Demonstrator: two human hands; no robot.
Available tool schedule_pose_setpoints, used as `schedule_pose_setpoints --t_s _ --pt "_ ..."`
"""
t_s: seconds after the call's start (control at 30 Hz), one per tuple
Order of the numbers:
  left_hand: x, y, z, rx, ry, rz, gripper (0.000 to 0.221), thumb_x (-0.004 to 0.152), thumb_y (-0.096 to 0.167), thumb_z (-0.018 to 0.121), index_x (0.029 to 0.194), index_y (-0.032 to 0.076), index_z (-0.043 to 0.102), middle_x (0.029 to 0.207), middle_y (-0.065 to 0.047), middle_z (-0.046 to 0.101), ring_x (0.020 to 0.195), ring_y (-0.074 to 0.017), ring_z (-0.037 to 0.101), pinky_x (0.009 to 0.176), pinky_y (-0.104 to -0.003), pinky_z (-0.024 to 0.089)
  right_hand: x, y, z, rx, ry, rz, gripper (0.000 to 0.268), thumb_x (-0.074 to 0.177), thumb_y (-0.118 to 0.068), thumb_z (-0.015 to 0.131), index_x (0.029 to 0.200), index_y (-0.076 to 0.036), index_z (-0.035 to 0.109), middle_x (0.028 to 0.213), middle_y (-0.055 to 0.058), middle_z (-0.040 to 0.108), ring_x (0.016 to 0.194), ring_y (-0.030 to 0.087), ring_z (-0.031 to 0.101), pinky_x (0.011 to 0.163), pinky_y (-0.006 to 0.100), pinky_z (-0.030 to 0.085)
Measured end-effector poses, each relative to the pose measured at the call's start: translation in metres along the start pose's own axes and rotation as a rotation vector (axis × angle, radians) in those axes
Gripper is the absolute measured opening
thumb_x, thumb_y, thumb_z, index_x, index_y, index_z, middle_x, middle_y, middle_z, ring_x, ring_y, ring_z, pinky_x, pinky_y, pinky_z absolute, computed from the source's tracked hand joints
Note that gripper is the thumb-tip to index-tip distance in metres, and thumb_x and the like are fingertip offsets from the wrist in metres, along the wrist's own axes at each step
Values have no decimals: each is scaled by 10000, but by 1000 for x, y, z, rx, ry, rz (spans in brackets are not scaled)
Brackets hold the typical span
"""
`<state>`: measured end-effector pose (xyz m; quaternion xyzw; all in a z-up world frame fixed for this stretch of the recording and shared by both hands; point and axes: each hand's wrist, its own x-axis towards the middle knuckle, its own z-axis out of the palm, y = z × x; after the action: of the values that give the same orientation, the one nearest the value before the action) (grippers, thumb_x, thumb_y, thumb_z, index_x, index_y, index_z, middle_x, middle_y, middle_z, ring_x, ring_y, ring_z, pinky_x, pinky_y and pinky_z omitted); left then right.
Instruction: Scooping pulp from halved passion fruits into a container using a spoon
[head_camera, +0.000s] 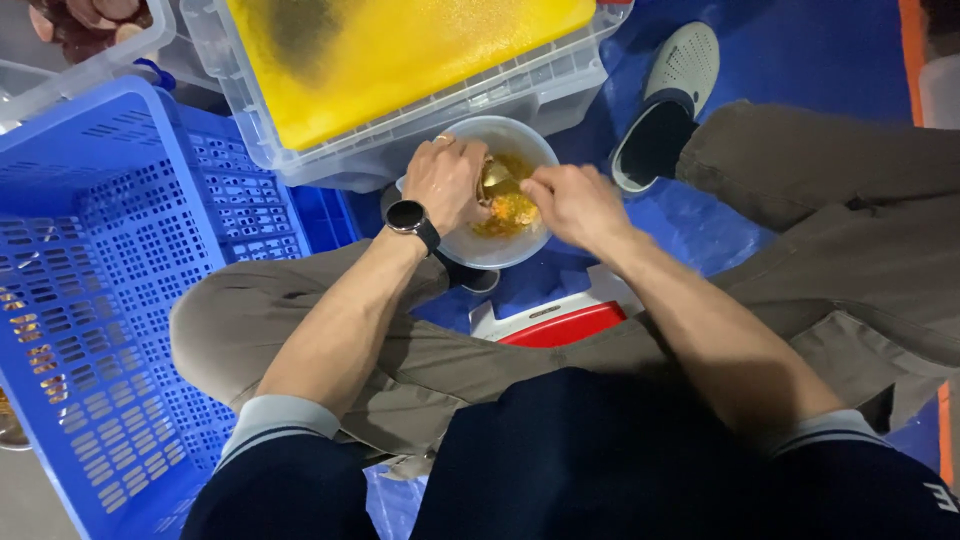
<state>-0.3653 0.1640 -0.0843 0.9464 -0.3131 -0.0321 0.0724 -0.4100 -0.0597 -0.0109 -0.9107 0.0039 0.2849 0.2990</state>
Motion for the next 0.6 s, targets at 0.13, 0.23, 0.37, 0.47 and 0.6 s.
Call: schedule_pose_setpoints --t_s 0.13,0.23,0.37,0.47,0.6 --pt "1 -1 -10 65 51 38 762 376 447 974 988 111 669 819 -77 673 921 -294 641 717 -397 504 24 28 39 164 -13 2 270 1003 -343 586 953 -178 793 940 175 774 998 434 721 872 560 572" --pt "4 3 -6 90 145 96 654 442 350 969 951 89 653 794 -84 632 901 -289 612 715 -379 470 24 33 32 383 -82 33 316 969 -341 597 796 -148 778 751 160 689 703 323 649 671 427 548" --pt "9 2 -9 158 128 211 754 413 368 1000 1011 85 638 863 -84 621 948 -277 580 764 -380 447 0 7 -11 701 -391 216 267 1001 -197 481 814 -76 629 570 -25 367 356 51 336 270 191 304" --pt "13 0 -9 207 176 266 787 380 377 1013 998 85 623 859 -85 591 937 -270 559 758 -387 426 -2 4 -15 783 -480 242 248 1013 -178 445 820 -100 581 583 -49 324 375 34 296 301 167 285" --pt "18 8 -17 313 455 359 198 886 251 742 919 108 608 788 -61 503 805 -250 517 653 -362 341 5 13 -16 644 -468 193 235 997 -180 522 814 -73 624 570 -11 401 368 54 359 300 201 315"
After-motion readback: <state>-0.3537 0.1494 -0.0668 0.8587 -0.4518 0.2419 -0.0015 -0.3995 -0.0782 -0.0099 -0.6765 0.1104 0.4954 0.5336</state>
